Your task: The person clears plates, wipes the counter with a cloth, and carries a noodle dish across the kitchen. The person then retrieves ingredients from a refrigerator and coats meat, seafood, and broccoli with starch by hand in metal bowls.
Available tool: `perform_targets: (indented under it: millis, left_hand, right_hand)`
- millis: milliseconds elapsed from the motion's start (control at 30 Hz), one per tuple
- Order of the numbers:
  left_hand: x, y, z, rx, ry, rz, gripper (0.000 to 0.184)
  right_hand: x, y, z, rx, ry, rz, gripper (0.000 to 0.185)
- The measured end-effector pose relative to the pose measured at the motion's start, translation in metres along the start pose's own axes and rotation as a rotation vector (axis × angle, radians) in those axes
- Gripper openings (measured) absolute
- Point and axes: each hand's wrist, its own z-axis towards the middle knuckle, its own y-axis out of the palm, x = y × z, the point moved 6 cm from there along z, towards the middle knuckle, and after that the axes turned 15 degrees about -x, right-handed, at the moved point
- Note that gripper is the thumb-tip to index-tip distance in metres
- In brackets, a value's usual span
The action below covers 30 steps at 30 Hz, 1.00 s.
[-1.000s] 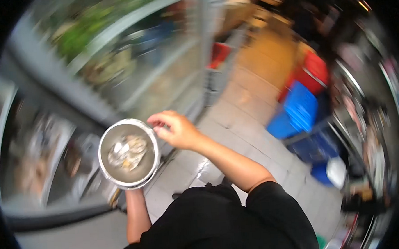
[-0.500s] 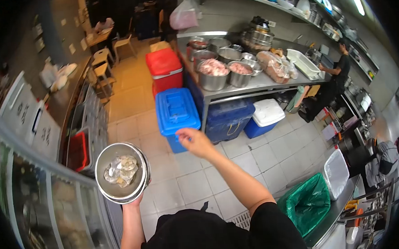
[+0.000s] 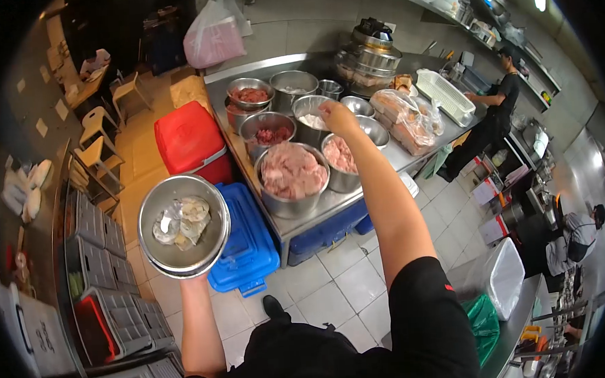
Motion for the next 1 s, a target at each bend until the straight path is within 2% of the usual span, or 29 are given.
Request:
perform_targets:
  millis: [67,133,167,200,333,367,400,533,600,633,667,733,800,867,933,967,1000]
  left_hand:
    - [0.002,-0.030,0.005,-0.020,0.013,0.005,0.057]
    - [0.006,-0.065,0.011,-0.035,0.047,0.004,0.057]
    - [0.009,-0.040,0.010,-0.027,0.062,0.031,0.057]
    - [0.012,-0.051,0.016,-0.023,0.079,0.035,0.057]
    - [-0.005,-0.074,0.038,0.049,0.140,0.081,0.057]
    - [-0.019,-0.076,0.048,0.082,0.162,0.103,0.057]
    - [-0.029,-0.048,0.033,0.114,0.196,0.110,0.057]
    - [-0.083,-0.053,0.043,0.170,0.287,0.139,0.057]
    - [-0.111,-0.046,0.049,0.180,0.333,0.143,0.057]
    - [-0.120,-0.027,0.045,0.193,0.366,0.156,0.057]
    - [-0.133,-0.025,0.051,0.193,0.382,0.154,0.057]
    - [-0.156,-0.014,0.061,0.187,0.408,0.156,0.058]
    - [-0.174,-0.006,0.071,0.169,0.421,0.135,0.058]
    - [-0.181,0.011,0.074,0.142,0.438,0.065,0.060]
    - [-0.200,0.026,0.091,0.088,0.454,-0.105,0.061]
    - [-0.207,0.034,0.098,0.134,0.478,0.030,0.060]
    - [-0.214,0.040,0.107,0.130,0.496,0.031,0.060]
  right_hand:
    - [0.024,0.038,0.009,-0.089,0.036,-0.038,0.027]
    - [0.062,0.097,0.029,-0.117,-0.049,-0.158,0.029]
    - [0.042,0.073,0.041,-0.212,-0.074,-0.291,0.029]
    - [0.047,0.091,0.055,-0.294,-0.089,-0.454,0.030]
    - [0.108,0.138,0.114,-0.462,-0.196,-0.666,0.041]
    - [0.136,0.169,0.140,-0.767,-0.298,-0.621,0.044]
    - [0.122,0.154,0.136,-0.791,-0.338,-0.616,0.044]
    - [0.171,0.186,0.175,-0.675,-0.512,-0.525,0.039]
    - [0.176,0.180,0.174,-0.814,-0.366,-0.465,0.042]
    - [0.155,0.172,0.168,-0.918,-0.398,-0.508,0.045]
    - [0.151,0.158,0.166,-0.914,-0.420,-0.515,0.045]
    - [0.142,0.114,0.155,-1.015,-0.187,-0.235,0.047]
    - [0.134,0.087,0.159,-1.009,-0.281,-0.195,0.046]
    - [0.105,0.053,0.157,-1.000,-0.300,0.004,0.045]
    - [0.075,0.005,0.152,-0.975,-0.394,0.047,0.042]
    - [0.057,-0.016,0.151,-0.967,-0.430,0.081,0.040]
    - [0.038,-0.035,0.147,-0.962,-0.467,0.113,0.038]
